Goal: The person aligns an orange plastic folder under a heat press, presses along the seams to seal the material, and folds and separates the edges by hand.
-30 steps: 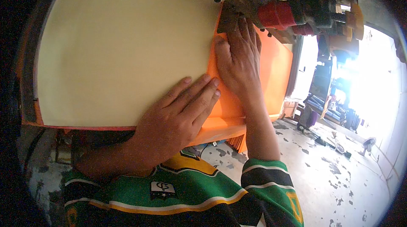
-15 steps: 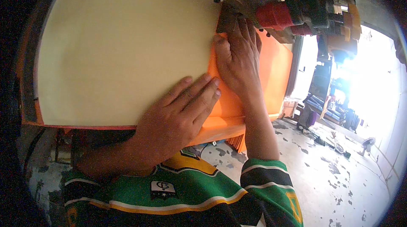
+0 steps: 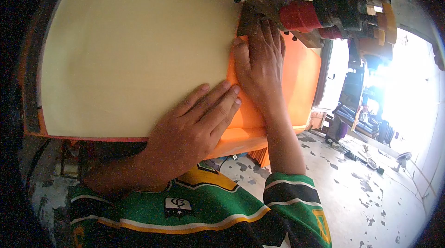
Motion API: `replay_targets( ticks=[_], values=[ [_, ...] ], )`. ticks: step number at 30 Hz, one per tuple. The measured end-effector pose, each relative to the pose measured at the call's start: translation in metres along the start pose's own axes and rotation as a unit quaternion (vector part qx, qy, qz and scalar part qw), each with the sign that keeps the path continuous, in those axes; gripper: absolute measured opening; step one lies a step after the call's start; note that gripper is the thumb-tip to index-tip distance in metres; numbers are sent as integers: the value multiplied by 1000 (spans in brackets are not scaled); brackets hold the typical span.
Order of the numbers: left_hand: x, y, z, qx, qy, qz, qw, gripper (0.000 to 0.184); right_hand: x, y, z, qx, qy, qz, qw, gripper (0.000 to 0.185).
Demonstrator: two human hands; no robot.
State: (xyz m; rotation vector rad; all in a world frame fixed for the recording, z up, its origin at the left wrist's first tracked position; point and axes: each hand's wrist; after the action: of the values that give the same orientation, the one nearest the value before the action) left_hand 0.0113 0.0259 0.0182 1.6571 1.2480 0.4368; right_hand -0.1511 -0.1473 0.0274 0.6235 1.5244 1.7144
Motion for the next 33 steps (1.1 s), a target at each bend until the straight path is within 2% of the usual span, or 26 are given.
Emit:
replay_targets(
  ticks=[2, 4, 8, 11, 13, 19, 33],
  values=[
    [0, 0, 0, -14, -5, 3, 1000, 57, -2, 5, 6, -14, 7, -8, 1000, 51],
    [0, -1, 1, -19, -4, 2, 1000, 57, -2, 12, 18, -63, -50, 22, 996, 48],
    [0, 0, 0, -25, -5, 7, 1000, 57, 3, 12, 13, -118, -88, 17, 989, 49],
    [0, -1, 0, -11, -1, -3, 1000, 57, 7, 13, -4, -111, -60, 15, 992, 52],
    [-1, -3, 0, -7, -1, -6, 1000, 56, 8, 15, -5, -98, -70, 55, 991, 56],
    [-2, -3, -1, 3, -2, -7, 1000, 55, 9, 12, -6, -47, -20, 41, 998, 56],
    [-2, 0, 0, 22, -3, 5, 1000, 56, 4, 13, -2, -69, 2, 32, 997, 51]
  ],
)
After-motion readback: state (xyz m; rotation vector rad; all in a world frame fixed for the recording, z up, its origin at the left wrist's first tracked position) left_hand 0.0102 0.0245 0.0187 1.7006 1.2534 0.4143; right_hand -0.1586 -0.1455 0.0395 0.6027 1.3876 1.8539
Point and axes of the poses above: each hand's wrist, its own x-axis away from the middle knuckle, its own y-axis out of the back of the hand, z = x × y, and after that the axes turned 4 degrees about z, right-handed
